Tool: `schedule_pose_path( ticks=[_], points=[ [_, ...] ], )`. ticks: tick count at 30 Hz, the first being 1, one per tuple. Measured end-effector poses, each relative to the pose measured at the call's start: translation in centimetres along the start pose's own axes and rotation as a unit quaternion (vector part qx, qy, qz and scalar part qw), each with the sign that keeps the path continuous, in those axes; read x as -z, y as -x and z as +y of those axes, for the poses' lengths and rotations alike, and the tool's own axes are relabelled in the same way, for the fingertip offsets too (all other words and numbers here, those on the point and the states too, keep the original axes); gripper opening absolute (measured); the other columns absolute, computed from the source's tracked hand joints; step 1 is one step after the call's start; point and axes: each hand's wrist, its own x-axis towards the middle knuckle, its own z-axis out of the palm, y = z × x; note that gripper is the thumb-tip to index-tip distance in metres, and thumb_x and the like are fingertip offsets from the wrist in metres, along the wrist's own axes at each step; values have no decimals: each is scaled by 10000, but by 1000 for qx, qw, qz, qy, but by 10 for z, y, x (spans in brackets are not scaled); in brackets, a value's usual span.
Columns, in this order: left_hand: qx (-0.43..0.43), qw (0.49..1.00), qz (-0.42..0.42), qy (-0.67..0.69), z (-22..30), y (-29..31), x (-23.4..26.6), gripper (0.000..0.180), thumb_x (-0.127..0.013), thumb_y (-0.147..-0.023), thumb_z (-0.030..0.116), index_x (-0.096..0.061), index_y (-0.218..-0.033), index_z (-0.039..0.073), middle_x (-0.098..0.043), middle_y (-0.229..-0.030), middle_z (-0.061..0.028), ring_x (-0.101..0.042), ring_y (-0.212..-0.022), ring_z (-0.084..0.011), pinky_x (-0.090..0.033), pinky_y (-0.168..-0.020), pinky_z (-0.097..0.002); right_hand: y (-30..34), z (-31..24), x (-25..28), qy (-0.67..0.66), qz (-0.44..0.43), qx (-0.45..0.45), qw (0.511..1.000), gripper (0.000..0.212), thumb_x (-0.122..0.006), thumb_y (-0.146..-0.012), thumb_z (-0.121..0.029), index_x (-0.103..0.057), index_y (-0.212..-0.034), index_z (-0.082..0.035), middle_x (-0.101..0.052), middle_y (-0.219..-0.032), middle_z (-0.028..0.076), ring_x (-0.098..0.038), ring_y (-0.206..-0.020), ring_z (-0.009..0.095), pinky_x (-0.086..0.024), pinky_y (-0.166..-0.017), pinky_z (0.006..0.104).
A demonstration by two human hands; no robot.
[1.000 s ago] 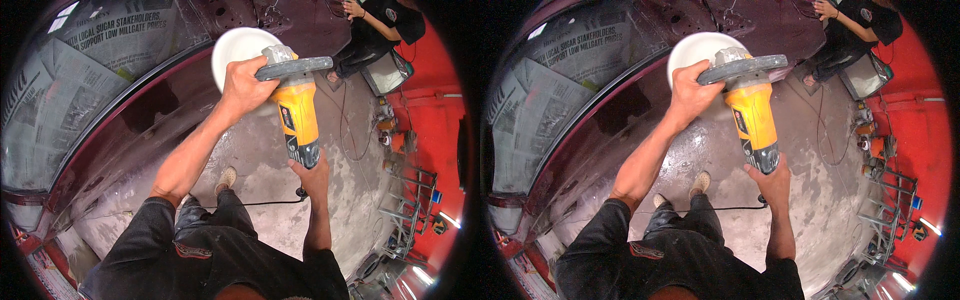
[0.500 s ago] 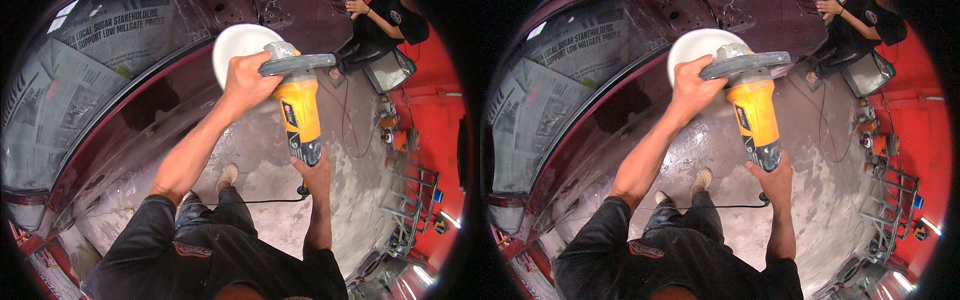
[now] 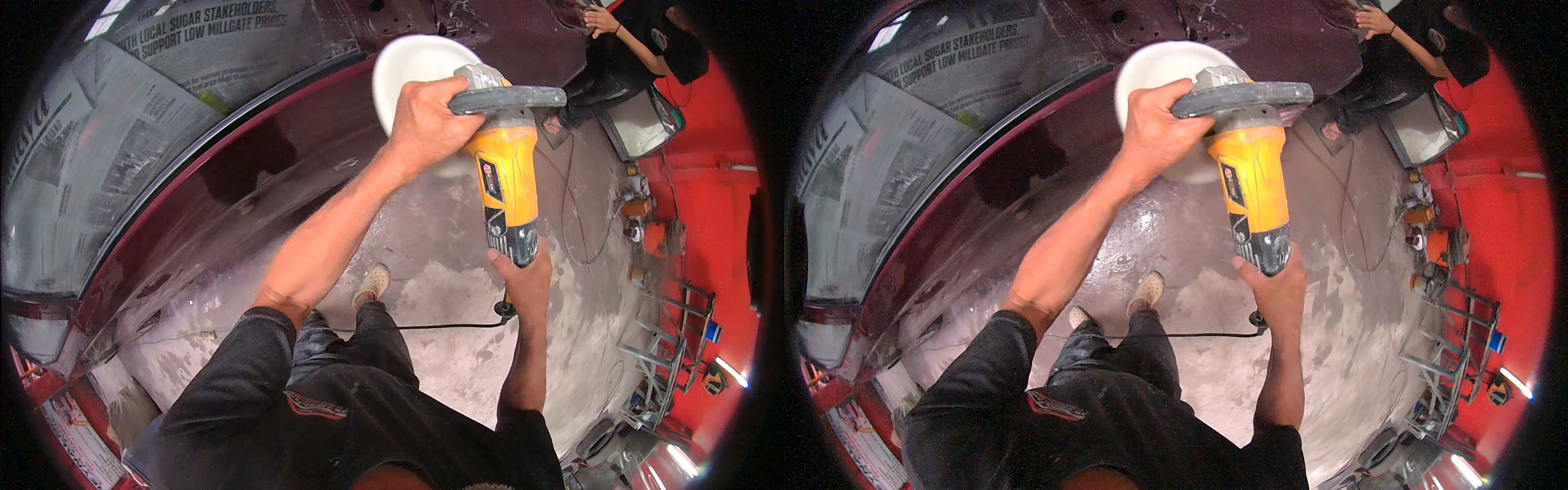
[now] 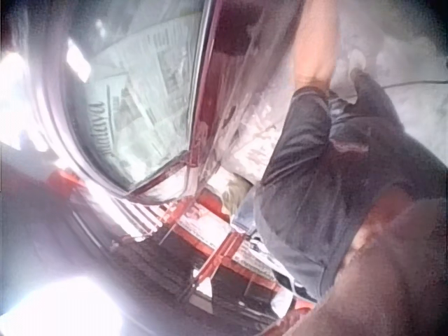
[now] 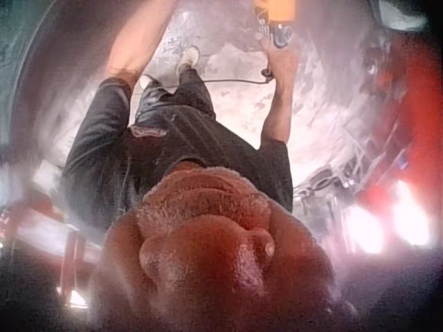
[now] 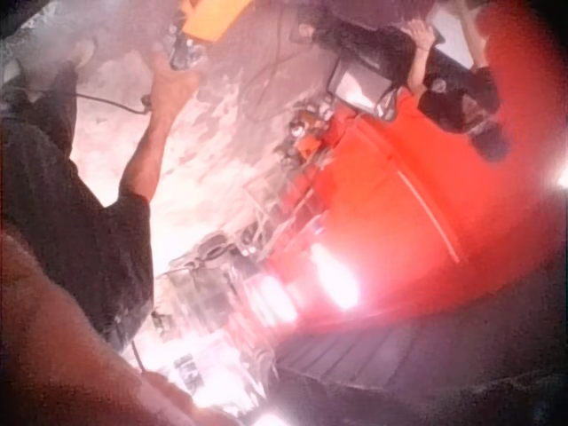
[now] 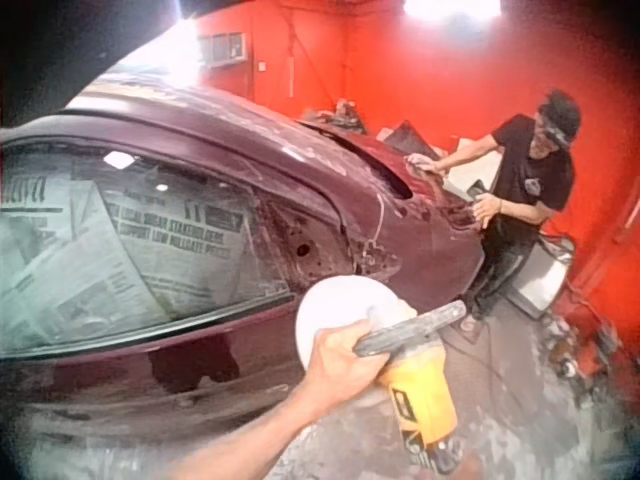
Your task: The person uses a yellow orbital polisher to buff the rear trunk of a maroon car. They apply a white polishing compound from a bottle and continue polishing the surface with the machine.
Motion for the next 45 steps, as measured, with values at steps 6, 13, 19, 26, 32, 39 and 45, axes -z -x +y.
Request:
schedule_pose_path(
  ticks=[6, 13, 19, 26, 32, 39, 45],
  points=[
    [8, 998, 17, -53, 11, 28, 25, 156, -718, -662, 53, -596, -719, -26, -558, -589, -148, -556, -511, -167, -447, -522, -324, 12, 1, -1, 17, -37, 1, 999, 553, -869, -664, -215, -563, -1069, 4, -700, -933, 143, -676, -839, 229, -526, -772, 352],
    [32, 991, 22, -132, 43, 76, 93, 216, -778, -613, 55, -636, -768, 1, -634, -705, -163, -658, -642, -337, -501, -590, -358, 39, -5, -12, 30, -126, 5, 992, 683, -880, -635, -229, -522, -1176, -16, -703, -989, 147, -693, -922, 247, -537, -816, 354],
    [77, 980, 61, -173, 59, 98, 115, 213, -762, -620, 25, -561, -690, 12, -603, -645, -133, -639, -576, -257, -473, -550, -321, 45, -15, -15, 23, -149, 65, 986, 708, -877, -625, -211, -521, -1202, -6, -703, -1000, 147, -698, -936, 249, -533, -842, 354],
    [13, 993, 49, -104, 34, 62, 68, 200, -733, -669, 51, -538, -675, 3, -501, -564, -109, -509, -495, -143, -428, -510, -293, 23, -4, 2, 48, -98, 15, 994, 560, -860, -640, -187, -573, -1087, -8, -695, -936, 126, -675, -855, 213, -524, -775, 349],
    [-8, 998, 12, -53, 1, 15, 4, 153, -718, -707, 92, -640, -775, -20, -610, -625, -166, -627, -542, -188, -481, -540, -329, -8, 17, 11, 41, -24, 23, 999, 586, -867, -674, -298, -583, -1091, -1, -700, -924, 148, -680, -835, 241, -524, -764, 352],
    [5, 1000, 15, -26, 1, 11, 0, 149, -702, -688, 95, -642, -753, -26, -614, -623, -187, -645, -550, -207, -495, -541, -338, -6, 11, 6, 13, -26, 9, 1000, 498, -854, -689, -216, -595, -1063, -13, -666, -921, 80, -621, -815, 189, -496, -763, 328],
    [32, 998, 50, -35, 19, 32, 44, 149, -738, -666, 72, -635, -735, -12, -624, -644, -184, -676, -590, -274, -495, -542, -344, 4, -15, 5, 51, -49, 48, 996, 538, -851, -650, -207, -576, -1073, -17, -661, -925, 96, -624, -834, 210, -495, -780, 343]
  ],
)
